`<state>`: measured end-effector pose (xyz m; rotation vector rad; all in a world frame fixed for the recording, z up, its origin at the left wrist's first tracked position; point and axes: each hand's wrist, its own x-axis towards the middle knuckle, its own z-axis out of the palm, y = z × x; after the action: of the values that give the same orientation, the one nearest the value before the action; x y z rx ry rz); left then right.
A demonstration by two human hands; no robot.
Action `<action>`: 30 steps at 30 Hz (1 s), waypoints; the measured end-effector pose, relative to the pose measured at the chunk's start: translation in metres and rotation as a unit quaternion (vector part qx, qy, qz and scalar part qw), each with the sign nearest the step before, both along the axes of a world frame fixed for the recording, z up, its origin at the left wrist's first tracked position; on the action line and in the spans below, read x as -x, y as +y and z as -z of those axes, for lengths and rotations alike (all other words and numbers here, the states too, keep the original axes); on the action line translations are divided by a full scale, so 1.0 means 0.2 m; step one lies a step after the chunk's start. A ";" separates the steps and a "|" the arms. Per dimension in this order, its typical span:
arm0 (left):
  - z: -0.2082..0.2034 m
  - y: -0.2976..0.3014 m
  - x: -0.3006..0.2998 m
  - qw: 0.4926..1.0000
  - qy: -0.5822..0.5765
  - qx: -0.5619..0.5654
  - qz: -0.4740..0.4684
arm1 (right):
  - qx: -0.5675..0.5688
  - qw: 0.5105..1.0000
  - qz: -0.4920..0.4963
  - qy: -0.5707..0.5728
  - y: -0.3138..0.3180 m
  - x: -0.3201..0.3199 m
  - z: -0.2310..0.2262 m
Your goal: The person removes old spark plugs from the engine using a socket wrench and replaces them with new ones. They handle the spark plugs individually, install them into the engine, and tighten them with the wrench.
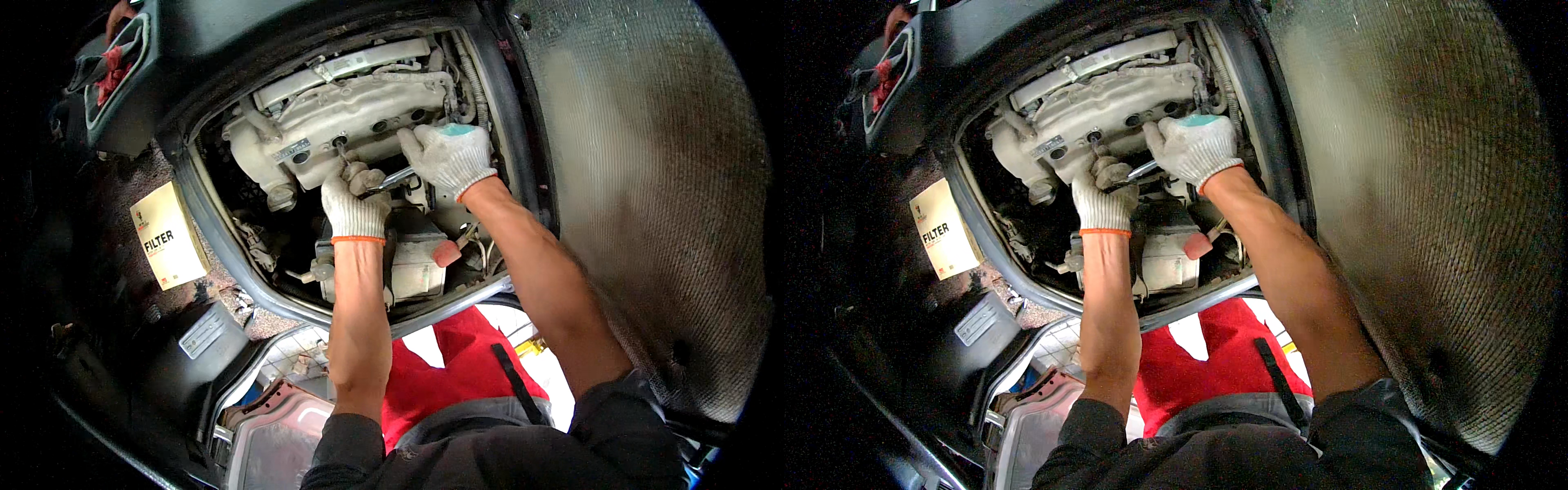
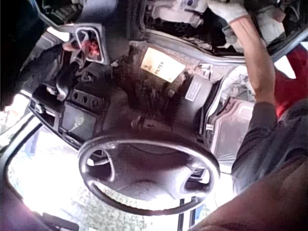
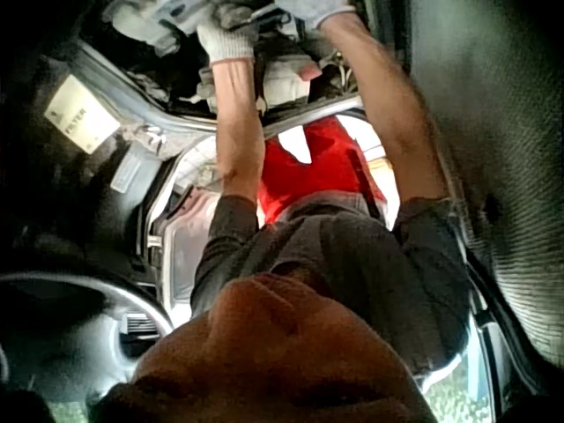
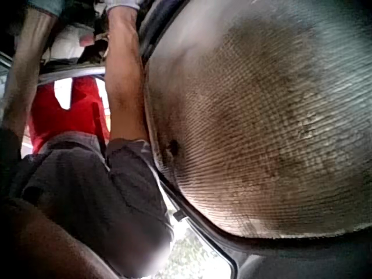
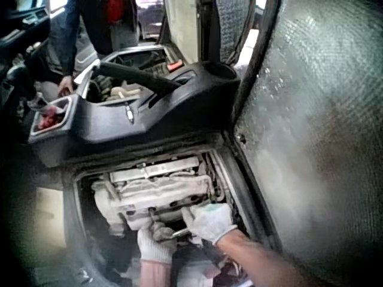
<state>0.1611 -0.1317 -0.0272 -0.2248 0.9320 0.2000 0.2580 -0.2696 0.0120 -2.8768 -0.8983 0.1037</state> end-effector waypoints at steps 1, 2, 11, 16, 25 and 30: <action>0.00 0.01 0.01 0.999 -0.029 0.017 0.003 | 0.015 1.000 0.002 0.014 0.00 0.00 0.00; 0.00 0.00 0.00 1.000 0.010 0.011 0.005 | 0.029 0.999 0.004 0.028 0.00 0.00 -0.01; 0.06 -0.07 -0.04 0.997 0.068 -0.020 0.036 | 0.124 0.979 -0.161 0.024 0.37 -0.12 -0.29; 0.07 0.02 0.03 0.997 0.011 0.079 0.023 | -0.011 0.987 -0.145 -0.068 0.27 -0.10 -0.29; -0.01 0.04 -0.04 0.990 0.117 0.069 0.034 | -0.015 0.991 -0.129 -0.046 0.22 -0.11 -0.24; 0.02 0.04 -0.04 0.994 0.099 0.053 0.016 | -0.017 0.990 -0.129 -0.059 0.20 -0.12 -0.22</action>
<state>0.1701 -0.1237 -0.0318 -0.2909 1.1448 0.1456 0.2817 -0.2301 0.0553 -2.7455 -1.2778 -0.0567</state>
